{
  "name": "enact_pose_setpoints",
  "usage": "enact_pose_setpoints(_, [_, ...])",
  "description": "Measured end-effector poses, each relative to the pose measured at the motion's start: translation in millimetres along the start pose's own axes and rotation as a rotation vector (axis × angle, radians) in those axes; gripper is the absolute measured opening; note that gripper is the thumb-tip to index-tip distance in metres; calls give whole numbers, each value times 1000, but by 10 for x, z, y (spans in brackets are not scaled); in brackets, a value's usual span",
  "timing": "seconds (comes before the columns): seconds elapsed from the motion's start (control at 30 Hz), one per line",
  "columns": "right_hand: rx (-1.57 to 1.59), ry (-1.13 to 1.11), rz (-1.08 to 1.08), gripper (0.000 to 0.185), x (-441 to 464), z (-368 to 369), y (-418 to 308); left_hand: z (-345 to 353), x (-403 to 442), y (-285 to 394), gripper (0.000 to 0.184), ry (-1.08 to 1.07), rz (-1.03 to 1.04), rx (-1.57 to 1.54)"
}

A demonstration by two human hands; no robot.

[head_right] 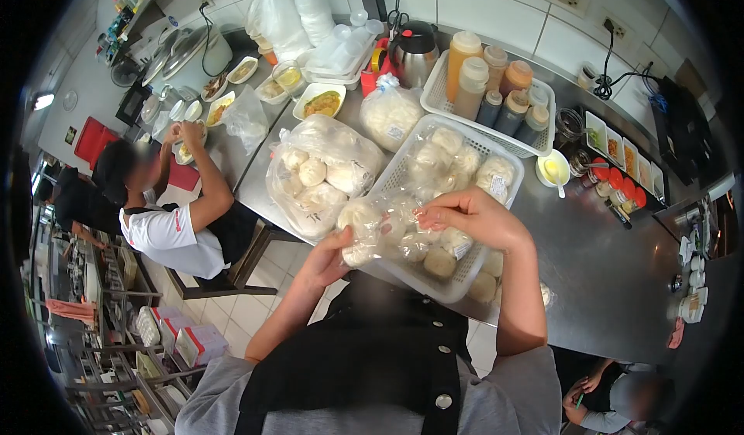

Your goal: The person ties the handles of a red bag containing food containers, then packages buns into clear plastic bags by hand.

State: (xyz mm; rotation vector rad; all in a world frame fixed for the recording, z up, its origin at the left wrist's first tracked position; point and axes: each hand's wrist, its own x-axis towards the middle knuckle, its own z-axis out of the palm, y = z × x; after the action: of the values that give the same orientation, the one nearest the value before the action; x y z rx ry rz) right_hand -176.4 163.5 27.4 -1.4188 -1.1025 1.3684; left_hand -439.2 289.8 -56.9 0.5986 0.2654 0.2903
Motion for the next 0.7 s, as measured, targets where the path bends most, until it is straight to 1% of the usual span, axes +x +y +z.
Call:
enact_pose_setpoints(0.03, [-55, -74, -80, 23, 15, 4, 34, -12, 2, -9, 67, -1, 0, 1])
enact_pose_setpoints(0.07, [-55, -72, -81, 23, 36, -7, 67, -38, 2, -29, 67, 12, -23, -10])
enact_pose_setpoints(0.13, [-94, -330, -175, 29, 69, -45, 112, -69, 19, -52, 67, 23, -46, -17])
enact_pose_setpoints(0.17, [-95, -330, -177, 29, 78, -34, 106, -78, 26, -60, 67, 34, -45, -33])
enact_pose_setpoints(0.23, [-214, -370, -335, 26, 121, 44, 81, -89, 25, -66, 67, 46, -44, -49])
enact_pose_setpoints(0.27, [-214, -369, -336, 26, 137, 110, 32, -93, 23, -70, 67, 31, -26, -34])
enact_pose_setpoints(0.33, [123, -65, 32, 26, 146, 231, -85, -89, 24, -70, 68, 16, -8, -19])
enact_pose_setpoints(0.37, [124, -65, 32, 26, 161, 232, -60, -79, 25, -62, 68, 21, -2, 33])
enact_pose_setpoints(0.43, [-142, -69, 133, 25, 223, 227, 10, -50, 31, -35, 68, 25, 6, 86])
enact_pose_setpoints(0.47, [-142, -68, 131, 25, 227, 242, 21, -29, 34, -19, 66, 39, 13, 108])
enact_pose_setpoints(0.53, [-123, -116, 19, 27, 230, 299, 44, -13, 52, 9, 65, 55, 20, 129])
enact_pose_setpoints(0.57, [-123, -118, 19, 27, 250, 311, 62, -9, 76, 27, 64, 127, -3, 87])
enact_pose_setpoints(0.6, [-213, -140, -63, 28, 278, 317, 87, -6, 92, 36, 64, 198, -26, 45])
enact_pose_setpoints(0.63, [-304, -161, -145, 29, 306, 324, 108, -5, 96, 38, 64, 199, -25, 45])
enact_pose_setpoints(0.67, [-304, -162, -146, 29, 331, 334, 124, -3, 99, 39, 61, 210, -47, 41])
enact_pose_setpoints(0.7, [-273, -174, -93, 31, 355, 343, 138, 3, 105, 43, 59, 221, -69, 37])
